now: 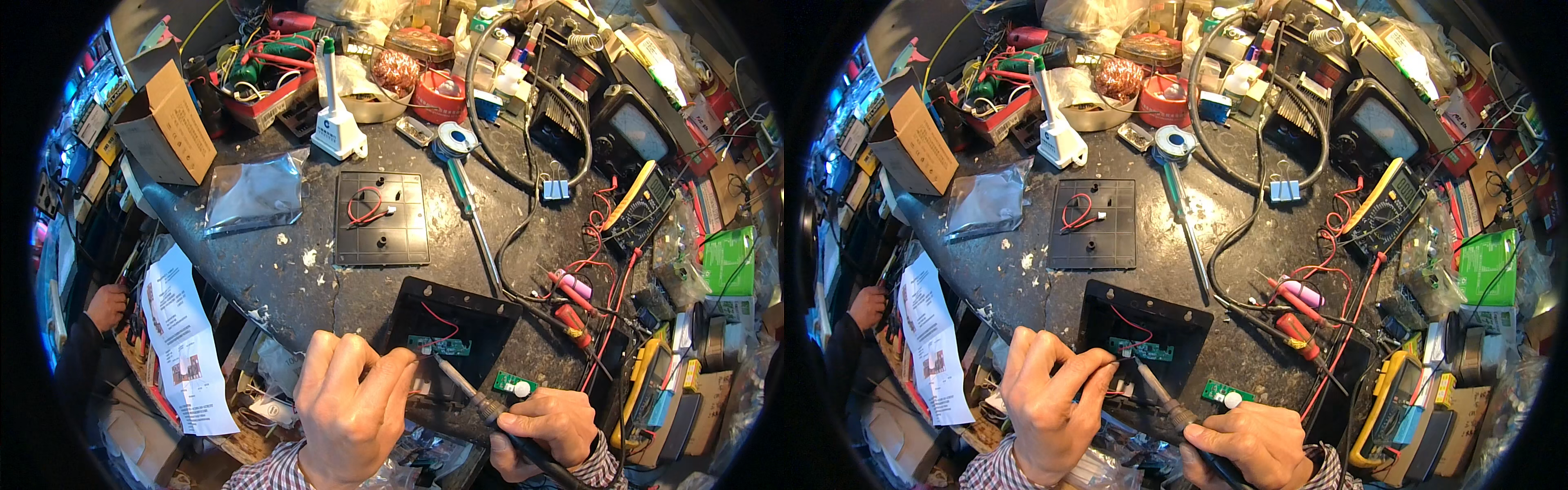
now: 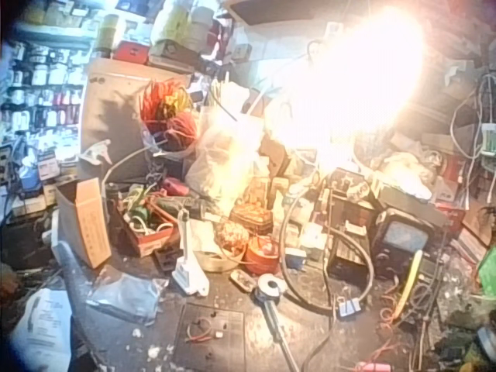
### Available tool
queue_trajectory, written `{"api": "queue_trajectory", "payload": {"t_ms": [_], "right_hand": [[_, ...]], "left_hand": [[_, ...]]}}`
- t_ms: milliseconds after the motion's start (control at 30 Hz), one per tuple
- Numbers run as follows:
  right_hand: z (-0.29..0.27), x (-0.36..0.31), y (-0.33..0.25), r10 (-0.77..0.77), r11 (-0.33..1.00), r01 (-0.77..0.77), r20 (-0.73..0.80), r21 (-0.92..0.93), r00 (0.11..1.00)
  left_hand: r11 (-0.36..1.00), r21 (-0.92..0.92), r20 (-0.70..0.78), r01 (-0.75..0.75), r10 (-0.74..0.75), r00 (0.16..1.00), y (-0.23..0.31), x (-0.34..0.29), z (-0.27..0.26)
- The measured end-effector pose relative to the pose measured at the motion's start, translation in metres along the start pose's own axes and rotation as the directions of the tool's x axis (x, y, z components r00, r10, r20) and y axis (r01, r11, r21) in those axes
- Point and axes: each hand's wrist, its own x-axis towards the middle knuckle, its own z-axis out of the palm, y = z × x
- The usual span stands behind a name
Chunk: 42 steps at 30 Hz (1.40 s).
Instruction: The person reviews a printed instruction sheet, then uses a soldering iron to attach wires and components to a small green circuit board inside a black plastic enclosure. The person repeatedly applies solder to connection points while holding the board and wires in place.
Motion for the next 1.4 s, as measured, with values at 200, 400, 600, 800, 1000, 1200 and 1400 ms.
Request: {"api": "queue_trajectory", "payload": {"t_ms": [200,400,600,800,1000,1200,1400], "right_hand": [[-0.001,-0.001,0.000,-0.009,1.000,0.010,0.022,-0.014,1.000],[-0.001,-0.002,-0.001,0.014,1.000,-0.013,0.021,-0.018,1.000],[-0.001,-0.002,0.000,0.005,1.000,-0.005,0.029,-0.009,1.000],[-0.001,-0.002,0.000,0.006,1.000,-0.005,0.024,-0.009,1.000],[0.000,-0.005,0.002,-0.011,1.000,0.012,0.026,-0.021,1.000],[-0.001,-0.012,0.001,0.110,0.992,-0.103,0.096,-0.074,0.989],[-0.004,-0.013,0.000,0.137,0.990,-0.131,0.111,-0.059,0.984]], "left_hand": [[1.000,-0.003,0.004,-0.001,0.001,1.000,0.000,0.000,0.000],[1.000,-0.007,0.001,-0.008,0.008,1.000,-0.001,-0.001,0.000],[0.998,-0.067,0.002,-0.015,0.016,1.000,-0.007,-0.001,0.001],[0.998,-0.068,0.007,-0.011,0.012,1.000,-0.007,-0.001,0.001],[0.999,-0.034,0.007,-0.007,0.007,1.000,-0.003,0.000,0.000],[0.998,-0.057,0.017,-0.012,0.013,1.000,-0.006,0.001,0.000],[0.997,-0.075,0.021,-0.017,0.019,1.000,-0.008,0.000,0.000]]}}
